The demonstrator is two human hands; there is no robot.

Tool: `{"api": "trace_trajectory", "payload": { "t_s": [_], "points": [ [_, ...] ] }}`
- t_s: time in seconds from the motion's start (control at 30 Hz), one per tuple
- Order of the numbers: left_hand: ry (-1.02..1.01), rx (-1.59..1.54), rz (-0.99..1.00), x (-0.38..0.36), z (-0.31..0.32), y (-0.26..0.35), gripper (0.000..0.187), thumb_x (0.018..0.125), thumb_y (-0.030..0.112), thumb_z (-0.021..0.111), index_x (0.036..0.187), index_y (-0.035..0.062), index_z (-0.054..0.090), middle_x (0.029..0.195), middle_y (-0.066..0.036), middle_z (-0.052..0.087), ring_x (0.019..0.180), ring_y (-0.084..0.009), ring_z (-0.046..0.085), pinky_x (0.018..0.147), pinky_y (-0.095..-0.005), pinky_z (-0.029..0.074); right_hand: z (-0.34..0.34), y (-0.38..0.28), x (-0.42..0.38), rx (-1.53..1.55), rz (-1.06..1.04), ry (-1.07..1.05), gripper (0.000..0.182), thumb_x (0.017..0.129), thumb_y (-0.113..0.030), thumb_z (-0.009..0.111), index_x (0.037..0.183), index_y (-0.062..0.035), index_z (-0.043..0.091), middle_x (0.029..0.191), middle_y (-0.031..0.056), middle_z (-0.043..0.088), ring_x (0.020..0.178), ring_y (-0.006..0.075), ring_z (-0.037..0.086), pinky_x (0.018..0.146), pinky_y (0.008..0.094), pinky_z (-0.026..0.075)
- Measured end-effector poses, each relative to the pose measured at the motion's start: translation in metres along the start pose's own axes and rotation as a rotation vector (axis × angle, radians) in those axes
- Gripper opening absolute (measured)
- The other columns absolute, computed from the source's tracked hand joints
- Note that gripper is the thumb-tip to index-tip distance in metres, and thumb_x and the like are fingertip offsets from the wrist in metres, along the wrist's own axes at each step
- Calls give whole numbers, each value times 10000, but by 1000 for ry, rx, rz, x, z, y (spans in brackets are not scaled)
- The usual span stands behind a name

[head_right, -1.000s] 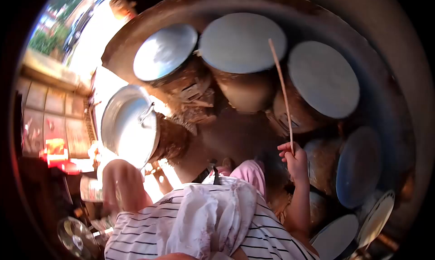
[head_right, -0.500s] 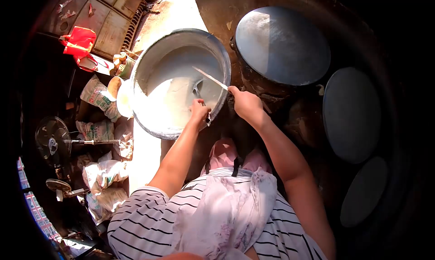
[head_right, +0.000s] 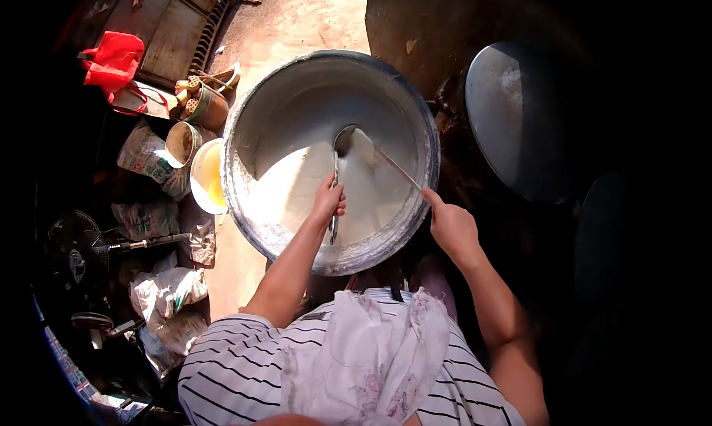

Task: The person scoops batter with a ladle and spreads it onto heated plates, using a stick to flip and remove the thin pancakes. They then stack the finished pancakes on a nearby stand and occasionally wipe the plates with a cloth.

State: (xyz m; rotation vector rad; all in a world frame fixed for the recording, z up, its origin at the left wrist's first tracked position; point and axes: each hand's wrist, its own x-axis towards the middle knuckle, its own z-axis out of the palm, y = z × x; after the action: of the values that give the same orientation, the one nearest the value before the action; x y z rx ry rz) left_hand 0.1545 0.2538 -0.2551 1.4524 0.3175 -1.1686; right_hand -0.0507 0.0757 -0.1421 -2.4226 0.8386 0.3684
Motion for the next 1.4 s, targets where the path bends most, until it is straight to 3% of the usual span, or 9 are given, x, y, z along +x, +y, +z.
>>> {"api": "trace_trajectory", "payload": {
  "t_s": [0.2, 0.3, 0.37, 0.5, 0.97, 1.07, 1.23, 1.37, 1.4],
  "points": [
    [-67, -516, -111, 7, 68, -33, 142, 953, 105, 426, 1037, 216, 400, 580, 54, 310, 415, -48, 288, 335, -182, 257, 64, -7, -13, 274, 32, -9, 430, 882, -113, 456, 1312, -122, 477, 837, 232, 637, 778, 410, 621, 704, 499, 480],
    [-59, -712, -172, -13, 99, -30, 127, 951, 107, 435, 984, 229, 413, 570, 58, 308, 411, -47, 295, 331, -183, 264, 73, -4, -40, 645, 45, 26, 410, 912, -106, 451, 1317, -46, 463, 791, 191, 653, 685, 323, 650, 630, 424, 500],
    [-158, -854, -158, -44, 112, -14, 148, 965, 175, 446, 819, 158, 435, 546, 54, 316, 402, -49, 311, 327, -185, 283, 21, -33, -61, 1069, 392, -252, 444, 948, -113, 437, 1387, -68, 386, 635, 26, 499, 454, 85, 422, 403, 239, 372],
    [-582, -1138, -230, -110, 115, 36, 362, 995, 256, 414, 664, 111, 390, 525, 32, 334, 387, -54, 318, 338, -184, 308, 8, -25, -86, 1535, 266, -341, 475, 972, -111, 412, 1434, -130, 304, 616, 24, 475, 420, 85, 392, 371, 226, 329],
    [-1783, -542, 278, -336, 121, 275, 345, 1002, 282, 385, 713, 94, 380, 554, -12, 362, 395, -97, 341, 400, -209, 365, -197, -140, -94, 1699, -1101, -251, 483, 978, -115, 415, 1445, -132, 296, 628, 98, 543, 401, 72, 417, 348, 210, 324],
    [-1582, -695, 257, -320, 96, 255, 337, 1007, 263, 370, 717, 92, 382, 536, 6, 333, 385, -84, 360, 341, -211, 377, -147, -120, -72, 1786, -1133, -359, 508, 981, -139, 418, 1462, -128, 254, 661, 128, 585, 420, 84, 466, 349, 209, 328],
    [-970, -1042, -364, -229, 36, 183, 385, 1020, 301, 338, 706, 83, 384, 559, 14, 297, 386, -68, 345, 327, -206, 359, -66, -89, -89, 1697, -155, -216, 440, 957, -143, 450, 1386, -80, 380, 576, 35, 496, 388, 62, 391, 343, 197, 315],
    [-1052, -724, -79, -213, -5, 146, 366, 1030, 304, 296, 1339, 145, 410, 608, 12, 301, 409, -59, 331, 316, -185, 328, -33, -51, -101, 1829, -167, -297, 429, 963, -120, 447, 1386, -99, 378, 611, 65, 528, 411, 83, 416, 367, 208, 343],
    [-975, -677, -65, -201, -14, 136, 324, 1027, 313, 305, 1221, 113, 469, 600, 13, 303, 412, -59, 329, 319, -181, 324, -19, -54, -102, 1879, -136, -314, 429, 962, -120, 449, 1384, -99, 380, 614, 68, 532, 409, 85, 418, 367, 208, 344]
  ]
}}
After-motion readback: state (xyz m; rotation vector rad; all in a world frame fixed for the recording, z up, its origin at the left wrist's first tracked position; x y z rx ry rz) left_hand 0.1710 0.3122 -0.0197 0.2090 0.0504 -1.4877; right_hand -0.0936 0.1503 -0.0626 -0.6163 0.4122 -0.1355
